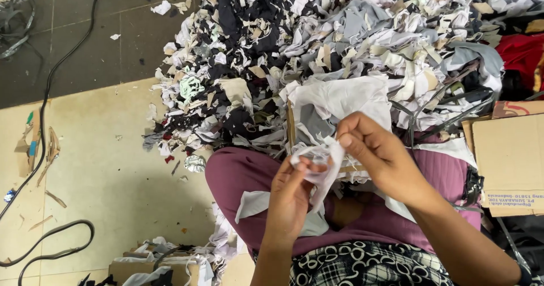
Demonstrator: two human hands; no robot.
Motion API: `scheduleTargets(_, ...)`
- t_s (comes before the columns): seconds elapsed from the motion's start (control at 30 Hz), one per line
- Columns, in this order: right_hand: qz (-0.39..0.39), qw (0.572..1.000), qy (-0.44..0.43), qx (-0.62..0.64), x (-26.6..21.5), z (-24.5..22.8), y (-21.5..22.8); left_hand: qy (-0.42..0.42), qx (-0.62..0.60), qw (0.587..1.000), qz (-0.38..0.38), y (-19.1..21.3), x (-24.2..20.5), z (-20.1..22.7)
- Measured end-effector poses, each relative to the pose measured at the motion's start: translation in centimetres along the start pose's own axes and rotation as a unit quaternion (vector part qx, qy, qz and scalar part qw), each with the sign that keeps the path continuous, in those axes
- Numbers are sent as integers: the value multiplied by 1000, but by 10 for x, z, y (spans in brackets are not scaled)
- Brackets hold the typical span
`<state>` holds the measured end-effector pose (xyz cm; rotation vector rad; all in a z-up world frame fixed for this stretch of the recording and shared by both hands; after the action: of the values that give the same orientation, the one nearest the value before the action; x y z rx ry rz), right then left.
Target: Gathering fabric scraps from a pile, stacking them on a cardboard base, and securing the bundle with a plastic strap.
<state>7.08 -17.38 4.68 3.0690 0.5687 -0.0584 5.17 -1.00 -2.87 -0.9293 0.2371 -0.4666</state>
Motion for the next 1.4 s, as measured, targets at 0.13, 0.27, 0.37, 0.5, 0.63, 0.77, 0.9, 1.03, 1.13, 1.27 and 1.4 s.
scheduleTargets(0.13,31,999,11,-30,-3,-27,5,-41,-114,991,61,56,-15,-10)
scheduleTargets(0.27,46,990,10,-134,-4,-53,6,-119,188,959,177,40,-27,40)
scheduleTargets(0.37,49,985,20,-163,0,-64,3,-122,291,941,119,-10,-18,52)
scheduleTargets(0.5,80,980,81,-161,4,-71,1,-98,357,928,43,-51,-12,38)
scheduleTargets(0.63,110,960,31,-256,-7,-81,-15,-24,377,919,110,-69,-11,39)
scheduleTargets(0.77,29,970,30,-238,-9,-83,-22,-86,386,909,132,-67,-7,46)
scheduleTargets(0.9,-20,987,48,-153,-4,-81,-22,-116,370,915,113,-56,-8,48)
scheduleTargets(1.03,-19,985,50,-167,3,-84,-17,-99,342,931,78,-63,-11,54)
scheduleTargets(1.13,-59,959,95,-260,8,-94,-21,-73,393,916,37,-71,-8,59)
scheduleTargets(1.27,-49,973,125,-187,8,-90,-19,-54,389,919,17,-74,-6,57)
scheduleTargets(1.4,-16,975,163,-148,1,-89,-12,-92,515,849,68,-83,-6,57)
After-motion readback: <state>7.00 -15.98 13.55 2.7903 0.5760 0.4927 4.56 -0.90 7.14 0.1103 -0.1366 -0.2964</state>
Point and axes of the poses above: each hand's wrist, its own x-axis towards the middle knuckle, its own y-axis out of the back of the hand, z = x × y, the point moved 6 cm from there along x, towards the middle knuckle, and after that the axes turned 14 degrees about -z, right-handed, at the moved point
